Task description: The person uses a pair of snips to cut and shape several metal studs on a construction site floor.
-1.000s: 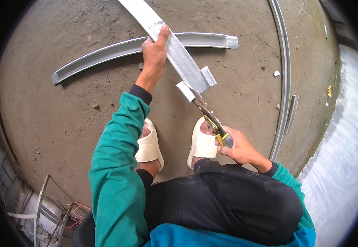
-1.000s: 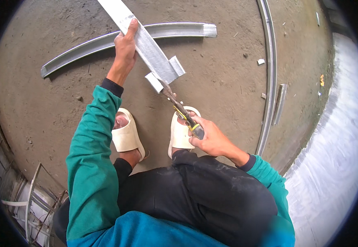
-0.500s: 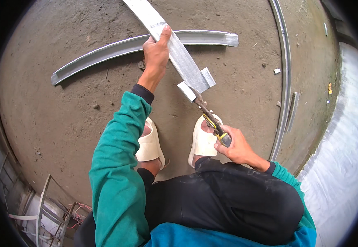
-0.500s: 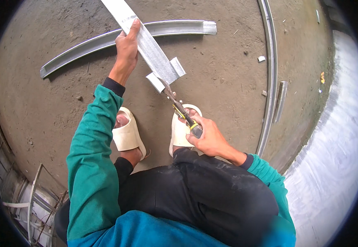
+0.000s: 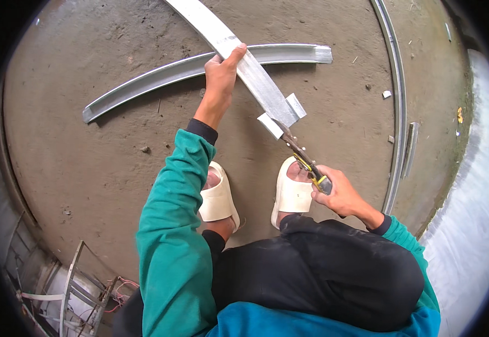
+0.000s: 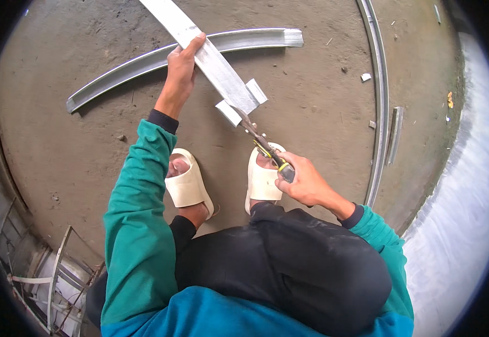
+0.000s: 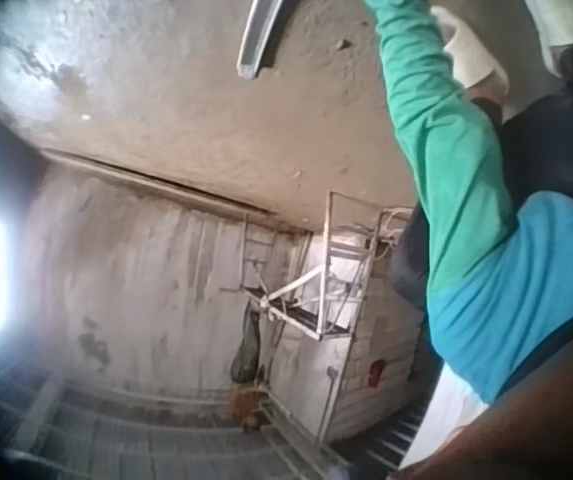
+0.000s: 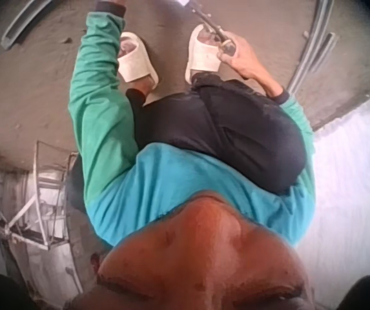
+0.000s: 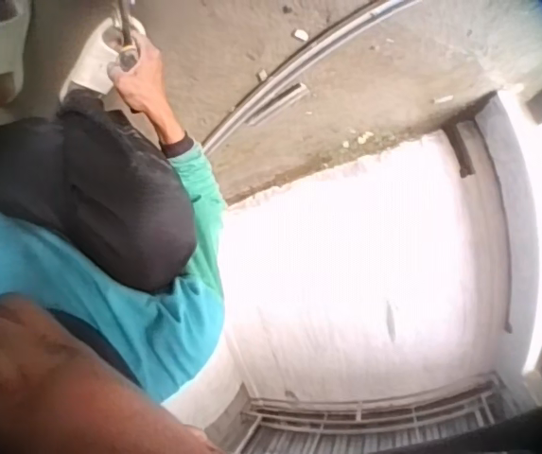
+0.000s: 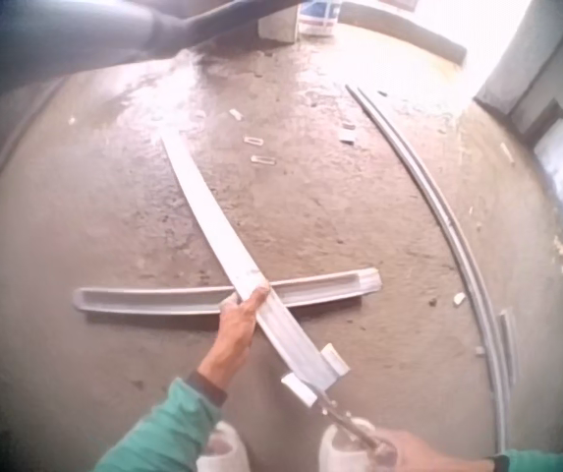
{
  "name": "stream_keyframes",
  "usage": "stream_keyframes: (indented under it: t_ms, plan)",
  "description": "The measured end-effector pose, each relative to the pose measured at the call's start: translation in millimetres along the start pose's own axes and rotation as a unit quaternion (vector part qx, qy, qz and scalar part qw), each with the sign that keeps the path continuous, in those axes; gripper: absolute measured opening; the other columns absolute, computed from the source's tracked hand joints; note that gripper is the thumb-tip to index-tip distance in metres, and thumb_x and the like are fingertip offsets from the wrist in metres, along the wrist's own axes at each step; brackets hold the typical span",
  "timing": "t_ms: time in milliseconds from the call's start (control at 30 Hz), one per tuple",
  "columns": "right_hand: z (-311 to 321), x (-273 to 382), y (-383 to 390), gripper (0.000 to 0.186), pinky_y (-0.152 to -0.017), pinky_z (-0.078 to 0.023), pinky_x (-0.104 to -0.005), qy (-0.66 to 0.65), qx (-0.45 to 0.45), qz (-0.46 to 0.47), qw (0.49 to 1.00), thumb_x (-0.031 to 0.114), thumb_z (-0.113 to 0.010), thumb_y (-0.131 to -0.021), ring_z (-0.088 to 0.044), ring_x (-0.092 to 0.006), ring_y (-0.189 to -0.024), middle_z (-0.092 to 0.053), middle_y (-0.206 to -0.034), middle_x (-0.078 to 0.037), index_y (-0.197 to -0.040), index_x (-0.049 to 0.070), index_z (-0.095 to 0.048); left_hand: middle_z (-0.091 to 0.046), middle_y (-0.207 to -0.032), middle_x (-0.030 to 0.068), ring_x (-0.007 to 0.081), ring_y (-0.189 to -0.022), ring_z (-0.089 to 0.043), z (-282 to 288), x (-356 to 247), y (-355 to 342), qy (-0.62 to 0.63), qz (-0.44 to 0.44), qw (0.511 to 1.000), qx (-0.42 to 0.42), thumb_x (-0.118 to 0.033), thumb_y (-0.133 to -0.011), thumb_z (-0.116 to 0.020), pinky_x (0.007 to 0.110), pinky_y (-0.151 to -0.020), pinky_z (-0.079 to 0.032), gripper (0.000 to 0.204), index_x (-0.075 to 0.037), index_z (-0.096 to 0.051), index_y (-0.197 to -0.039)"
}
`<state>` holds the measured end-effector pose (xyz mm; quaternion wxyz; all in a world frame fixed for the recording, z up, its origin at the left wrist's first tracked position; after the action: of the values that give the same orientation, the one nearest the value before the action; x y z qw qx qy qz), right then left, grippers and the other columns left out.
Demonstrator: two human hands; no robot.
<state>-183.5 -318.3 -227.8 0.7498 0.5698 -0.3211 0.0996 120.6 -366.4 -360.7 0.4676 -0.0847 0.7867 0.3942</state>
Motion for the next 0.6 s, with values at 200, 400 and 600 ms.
stream_keyframes:
  t_ms: [200,400,600]
  plan:
    - [-4.3,1.7,1.7,0.030,-0.073,-0.045,-0.0339,0.010,0.007,-0.012,1.000,0.007,-0.064,-0.073,-0.053,-0.0186,-0.076,-0.058,-0.081,-0.009,-0.102,0.000,-0.057,-0.066,-0.095,0.0098,0.0199,-0.084,-0.068,20.6,-38.5,-32.5,0.047,0.067,0.996,-0.038,-0.030,-0.078,-0.081,0.035,-0.069,-0.056,0.052,0.003,-0.059,-0.110]
    - [-0.5,14.8,8.2,0.032,-0.073,-0.046,-0.0341,0.030,0.003,-0.034,0.999,0.007,-0.061,-0.073,-0.055,-0.0196,-0.076,-0.059,-0.082,-0.010,-0.104,0.000,-0.057,-0.063,-0.097,0.0190,0.0319,-0.085,-0.070,-2.8,-45.5,-44.4,0.086,0.067,0.993,-0.050,-0.027,-0.082,-0.078,0.047,-0.074,-0.062,0.060,0.005,-0.047,-0.122]
    - [-0.8,10.5,6.6,0.036,-0.077,-0.046,-0.0341,-0.014,-0.001,0.025,1.000,0.008,-0.063,-0.073,-0.056,-0.0201,-0.081,-0.060,-0.088,-0.010,-0.107,0.000,-0.057,-0.062,-0.084,0.0155,0.0251,-0.071,-0.067,-12.1,-45.3,-40.2,0.069,0.066,0.991,-0.095,-0.014,-0.085,-0.072,0.045,-0.068,-0.062,0.026,0.005,-0.056,-0.094]
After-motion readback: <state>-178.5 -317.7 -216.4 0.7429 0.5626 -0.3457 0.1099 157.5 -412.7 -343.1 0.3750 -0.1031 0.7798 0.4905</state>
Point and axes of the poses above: each hand's wrist, its own y-axis away from the middle knuckle, its own z-axis out of the back of the hand, x = y × z, the point moved 6 cm from there along -y, towards the middle knuckle
